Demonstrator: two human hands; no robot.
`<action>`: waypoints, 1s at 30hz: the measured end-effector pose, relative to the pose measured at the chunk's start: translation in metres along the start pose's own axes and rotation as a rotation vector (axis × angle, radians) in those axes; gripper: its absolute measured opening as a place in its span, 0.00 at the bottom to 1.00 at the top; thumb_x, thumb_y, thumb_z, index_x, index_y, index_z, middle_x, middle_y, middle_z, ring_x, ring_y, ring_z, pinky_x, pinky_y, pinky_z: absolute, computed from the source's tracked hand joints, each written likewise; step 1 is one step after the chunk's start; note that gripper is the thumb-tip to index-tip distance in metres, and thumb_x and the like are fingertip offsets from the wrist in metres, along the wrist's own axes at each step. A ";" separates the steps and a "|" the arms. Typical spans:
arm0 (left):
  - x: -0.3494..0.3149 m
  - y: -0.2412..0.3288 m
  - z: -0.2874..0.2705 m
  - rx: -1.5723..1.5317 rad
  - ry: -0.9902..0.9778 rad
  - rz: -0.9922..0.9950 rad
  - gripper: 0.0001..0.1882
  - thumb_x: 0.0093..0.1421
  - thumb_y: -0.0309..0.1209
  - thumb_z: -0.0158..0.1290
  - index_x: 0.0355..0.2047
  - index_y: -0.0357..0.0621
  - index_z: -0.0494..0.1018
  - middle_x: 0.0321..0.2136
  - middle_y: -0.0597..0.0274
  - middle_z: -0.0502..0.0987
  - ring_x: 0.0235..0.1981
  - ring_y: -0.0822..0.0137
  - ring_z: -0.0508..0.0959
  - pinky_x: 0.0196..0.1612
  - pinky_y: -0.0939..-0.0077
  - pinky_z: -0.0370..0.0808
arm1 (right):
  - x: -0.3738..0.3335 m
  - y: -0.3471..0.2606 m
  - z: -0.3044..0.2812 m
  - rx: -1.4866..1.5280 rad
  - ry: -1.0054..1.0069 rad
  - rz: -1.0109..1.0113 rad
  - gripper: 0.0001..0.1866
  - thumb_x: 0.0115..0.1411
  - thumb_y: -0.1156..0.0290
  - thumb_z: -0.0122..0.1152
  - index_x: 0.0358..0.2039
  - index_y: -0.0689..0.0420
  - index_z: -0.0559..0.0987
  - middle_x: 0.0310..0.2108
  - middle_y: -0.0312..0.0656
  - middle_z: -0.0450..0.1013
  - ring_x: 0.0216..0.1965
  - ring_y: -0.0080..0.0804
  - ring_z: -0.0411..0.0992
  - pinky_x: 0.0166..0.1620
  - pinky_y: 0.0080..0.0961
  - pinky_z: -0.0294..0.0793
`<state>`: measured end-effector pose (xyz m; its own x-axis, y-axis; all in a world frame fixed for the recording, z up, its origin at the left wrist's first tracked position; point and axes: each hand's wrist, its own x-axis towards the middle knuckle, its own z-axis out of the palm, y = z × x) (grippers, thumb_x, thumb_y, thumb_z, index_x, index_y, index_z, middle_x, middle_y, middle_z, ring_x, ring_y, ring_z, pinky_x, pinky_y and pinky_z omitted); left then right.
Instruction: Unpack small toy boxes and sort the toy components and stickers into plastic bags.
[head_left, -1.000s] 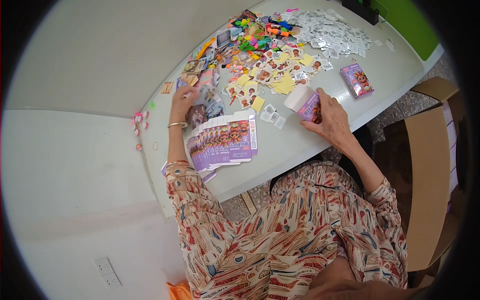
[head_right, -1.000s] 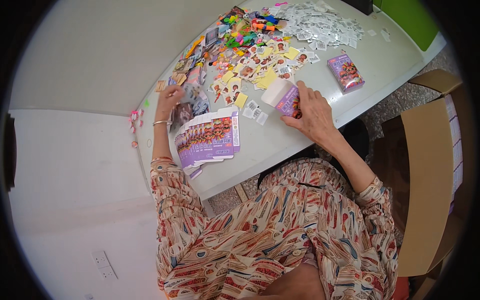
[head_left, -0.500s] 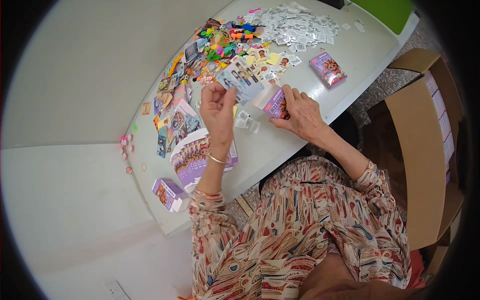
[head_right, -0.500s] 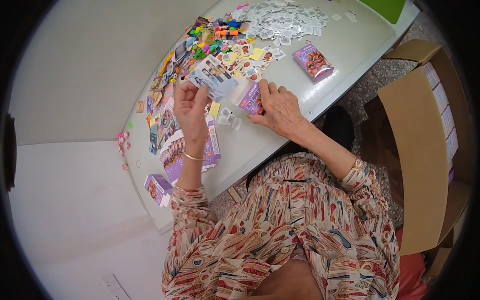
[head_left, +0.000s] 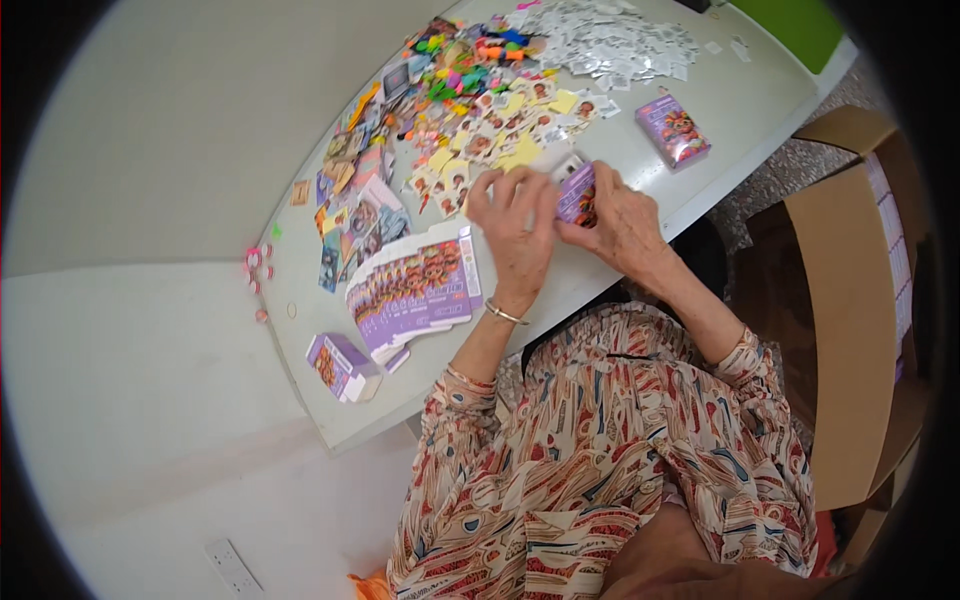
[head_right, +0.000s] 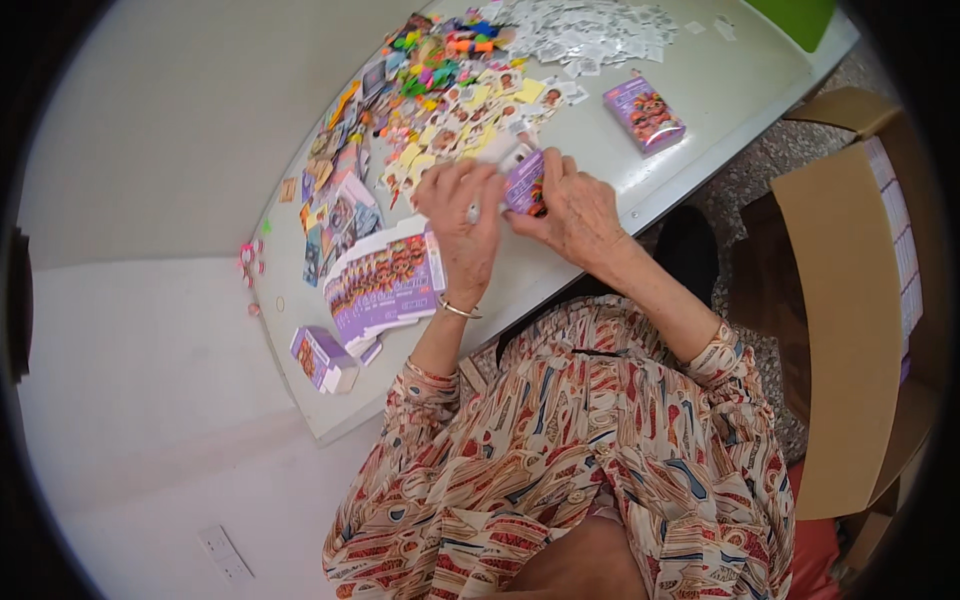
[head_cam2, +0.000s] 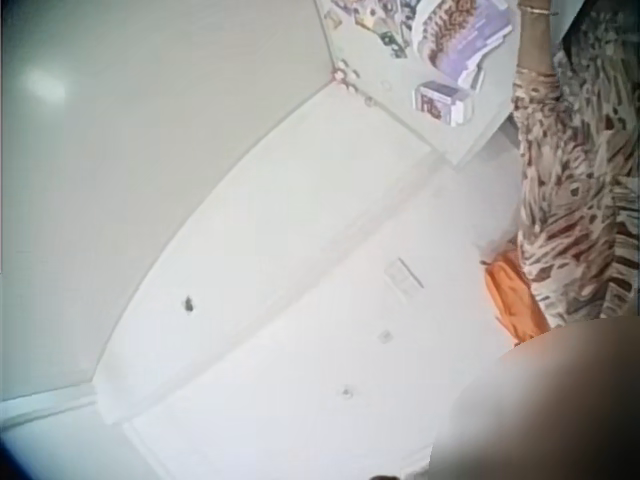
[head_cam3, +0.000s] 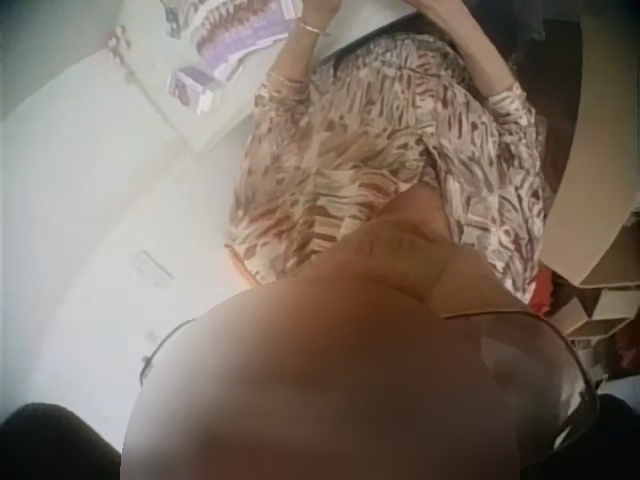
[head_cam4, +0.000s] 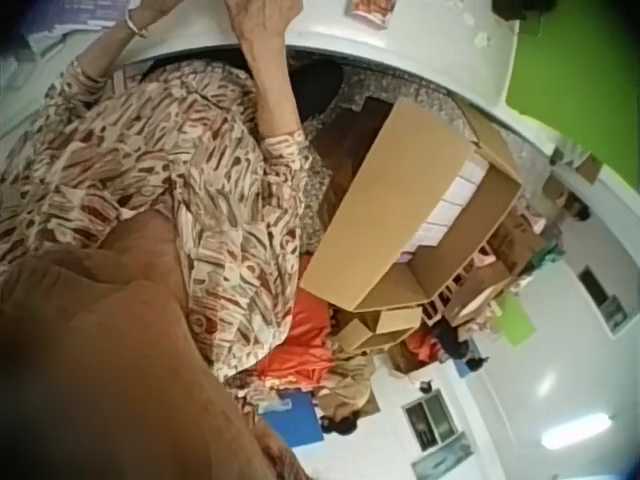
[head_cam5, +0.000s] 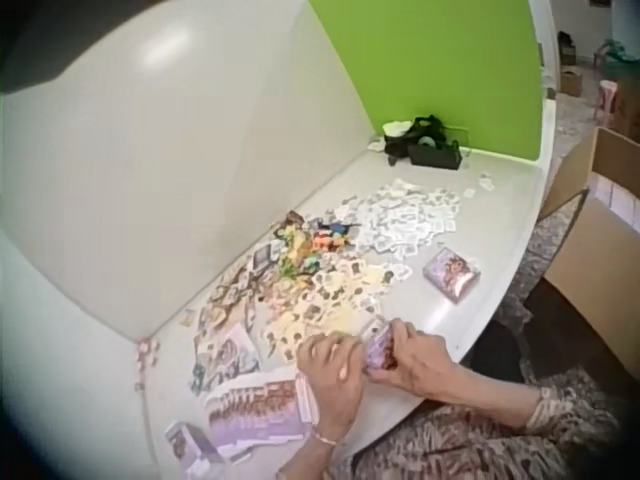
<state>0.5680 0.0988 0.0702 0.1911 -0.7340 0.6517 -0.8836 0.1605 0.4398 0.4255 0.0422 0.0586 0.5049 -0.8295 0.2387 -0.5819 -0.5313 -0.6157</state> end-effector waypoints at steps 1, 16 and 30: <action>0.000 0.004 -0.005 0.015 0.002 -0.012 0.10 0.54 0.27 0.58 0.38 0.45 0.79 0.40 0.62 0.75 0.47 0.57 0.68 0.53 0.61 0.60 | 0.000 0.001 -0.001 -0.029 0.042 -0.021 0.42 0.44 0.51 0.70 0.49 0.66 0.61 0.33 0.54 0.73 0.32 0.51 0.76 0.31 0.39 0.76; -0.043 -0.126 -0.115 0.416 -0.751 -0.088 0.40 0.38 0.51 0.67 0.52 0.51 0.71 0.58 0.49 0.61 0.60 0.46 0.58 0.59 0.52 0.55 | -0.014 -0.010 0.016 -0.170 0.230 -0.341 0.44 0.45 0.55 0.72 0.55 0.69 0.63 0.49 0.56 0.66 0.49 0.54 0.65 0.53 0.43 0.65; 0.011 -0.032 -0.031 -0.371 -0.205 -0.336 0.06 0.54 0.26 0.61 0.28 0.34 0.77 0.44 0.54 0.72 0.50 0.67 0.73 0.37 0.80 0.75 | -0.014 -0.036 0.052 0.111 0.227 -0.185 0.55 0.37 0.50 0.76 0.55 0.72 0.56 0.47 0.59 0.61 0.45 0.55 0.67 0.46 0.39 0.71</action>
<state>0.6117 0.1065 0.0825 0.3169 -0.8928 0.3202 -0.5711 0.0900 0.8159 0.4723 0.0814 0.0383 0.4331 -0.7445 0.5080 -0.4142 -0.6650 -0.6215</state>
